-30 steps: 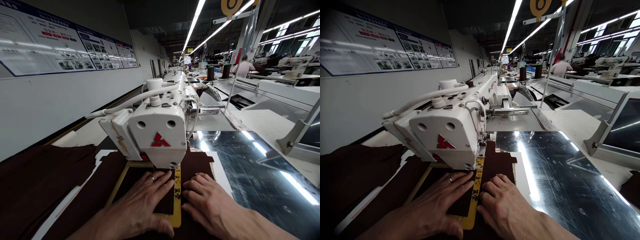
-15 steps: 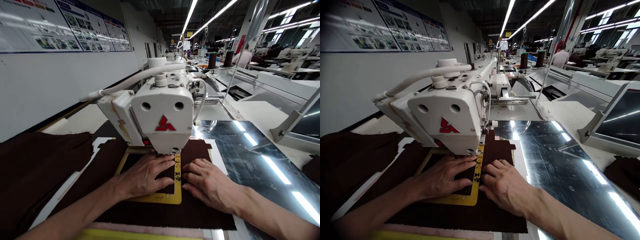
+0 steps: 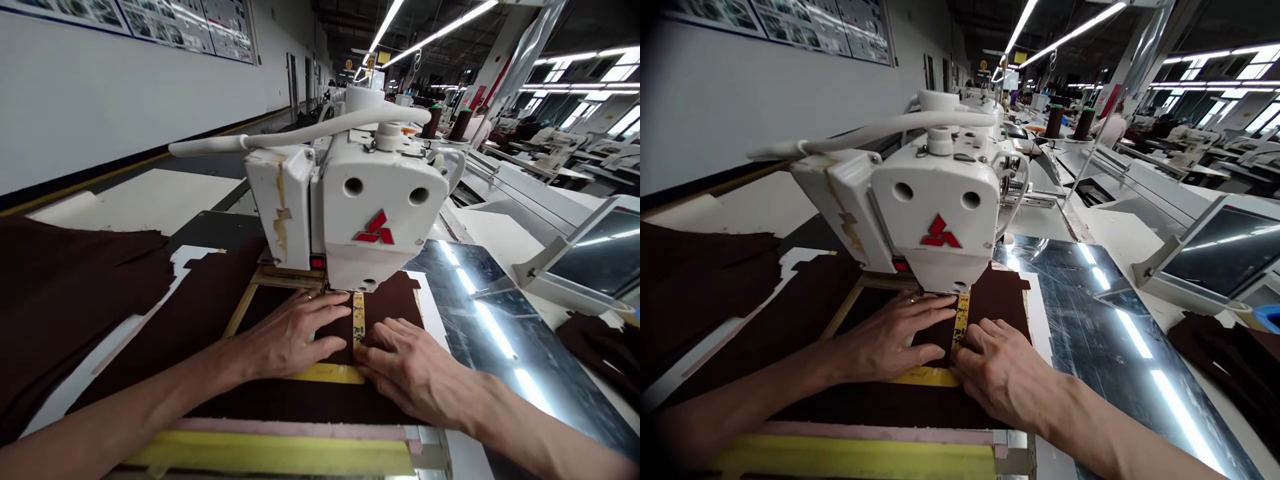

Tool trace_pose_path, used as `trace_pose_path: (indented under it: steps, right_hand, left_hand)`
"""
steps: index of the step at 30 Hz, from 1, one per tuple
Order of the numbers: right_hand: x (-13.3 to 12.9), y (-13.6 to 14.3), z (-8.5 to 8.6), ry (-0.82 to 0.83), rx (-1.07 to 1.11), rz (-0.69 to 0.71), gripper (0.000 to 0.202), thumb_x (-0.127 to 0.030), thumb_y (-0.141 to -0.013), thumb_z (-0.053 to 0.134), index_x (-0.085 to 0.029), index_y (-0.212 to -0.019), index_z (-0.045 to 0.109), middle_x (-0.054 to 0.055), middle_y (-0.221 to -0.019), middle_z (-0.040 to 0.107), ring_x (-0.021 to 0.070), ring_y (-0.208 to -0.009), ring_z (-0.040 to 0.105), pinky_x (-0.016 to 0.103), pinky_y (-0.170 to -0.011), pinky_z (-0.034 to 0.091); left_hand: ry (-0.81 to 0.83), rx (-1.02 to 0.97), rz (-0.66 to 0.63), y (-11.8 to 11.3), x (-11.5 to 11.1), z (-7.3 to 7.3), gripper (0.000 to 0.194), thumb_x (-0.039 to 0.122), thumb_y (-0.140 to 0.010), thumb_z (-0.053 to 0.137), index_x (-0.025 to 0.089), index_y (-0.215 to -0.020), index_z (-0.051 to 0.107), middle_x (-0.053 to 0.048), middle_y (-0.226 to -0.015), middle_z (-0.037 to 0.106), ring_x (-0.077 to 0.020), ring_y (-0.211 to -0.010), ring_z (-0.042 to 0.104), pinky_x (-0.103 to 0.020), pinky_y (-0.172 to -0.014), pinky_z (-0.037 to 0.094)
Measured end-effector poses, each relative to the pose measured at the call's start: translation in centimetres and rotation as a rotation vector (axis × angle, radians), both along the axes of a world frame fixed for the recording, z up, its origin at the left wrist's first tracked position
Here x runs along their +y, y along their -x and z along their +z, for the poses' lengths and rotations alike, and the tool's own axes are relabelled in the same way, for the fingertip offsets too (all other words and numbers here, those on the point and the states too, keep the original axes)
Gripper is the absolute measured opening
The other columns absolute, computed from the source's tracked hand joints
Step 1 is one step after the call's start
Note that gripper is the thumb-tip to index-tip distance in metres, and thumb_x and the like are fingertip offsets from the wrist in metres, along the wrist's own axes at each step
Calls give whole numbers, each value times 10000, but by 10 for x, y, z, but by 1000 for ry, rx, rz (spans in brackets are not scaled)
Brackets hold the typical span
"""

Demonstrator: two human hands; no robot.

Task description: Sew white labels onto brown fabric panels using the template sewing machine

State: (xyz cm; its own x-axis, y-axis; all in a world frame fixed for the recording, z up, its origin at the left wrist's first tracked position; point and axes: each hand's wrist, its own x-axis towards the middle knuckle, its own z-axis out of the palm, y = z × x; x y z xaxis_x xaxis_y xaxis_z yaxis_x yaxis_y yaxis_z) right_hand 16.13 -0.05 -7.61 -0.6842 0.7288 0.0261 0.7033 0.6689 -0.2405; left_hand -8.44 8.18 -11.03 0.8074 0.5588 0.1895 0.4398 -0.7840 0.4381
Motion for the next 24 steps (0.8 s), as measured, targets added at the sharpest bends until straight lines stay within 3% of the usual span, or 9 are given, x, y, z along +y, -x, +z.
trace_pose_path:
  steps: [5, 13, 18, 24]
  right_hand:
    - [3, 5, 5, -32, -93, 68, 163, -265, -1048, 506, -243, -1116, 652, 29, -948, 557, 188, -810, 470, 352, -730, 341]
    - [26, 3, 27, -157, -307, 304, 149, -190, -1044, 507, -209, -1057, 654, 47, -920, 596, 207, -846, 509, 383, -755, 342]
    - [18, -3, 28, -60, -242, 216, 209, -296, -1077, 465, -212, -1156, 639, 34, -920, 604, 181, -772, 518, 358, -697, 355]
    - [4, 7, 25, -19, -205, 154, 182, -285, -1076, 468, -210, -1157, 614, 10, -844, 596, 169, -691, 517, 351, -661, 360]
  left_hand:
    - [-46, -94, -100, 17, -1, -3, 304, 253, -986, 620, 207, -1282, 673, -75, -1458, 610, -254, -1396, 498, -402, -1179, 393]
    - [-51, -4, -102, 9, 1, 5, 355, 327, -932, 735, 244, -1271, 668, -56, -1498, 576, -269, -1381, 506, -404, -1159, 354]
    - [-9, -2, -103, 2, 1, 3, 367, 362, -928, 738, 304, -1282, 659, -22, -1467, 601, -284, -1377, 504, -440, -1155, 306]
    - [58, -35, -55, -8, -2, 8, 349, 320, -859, 774, 291, -1192, 676, -8, -1426, 615, -256, -1258, 600, -414, -1112, 348]
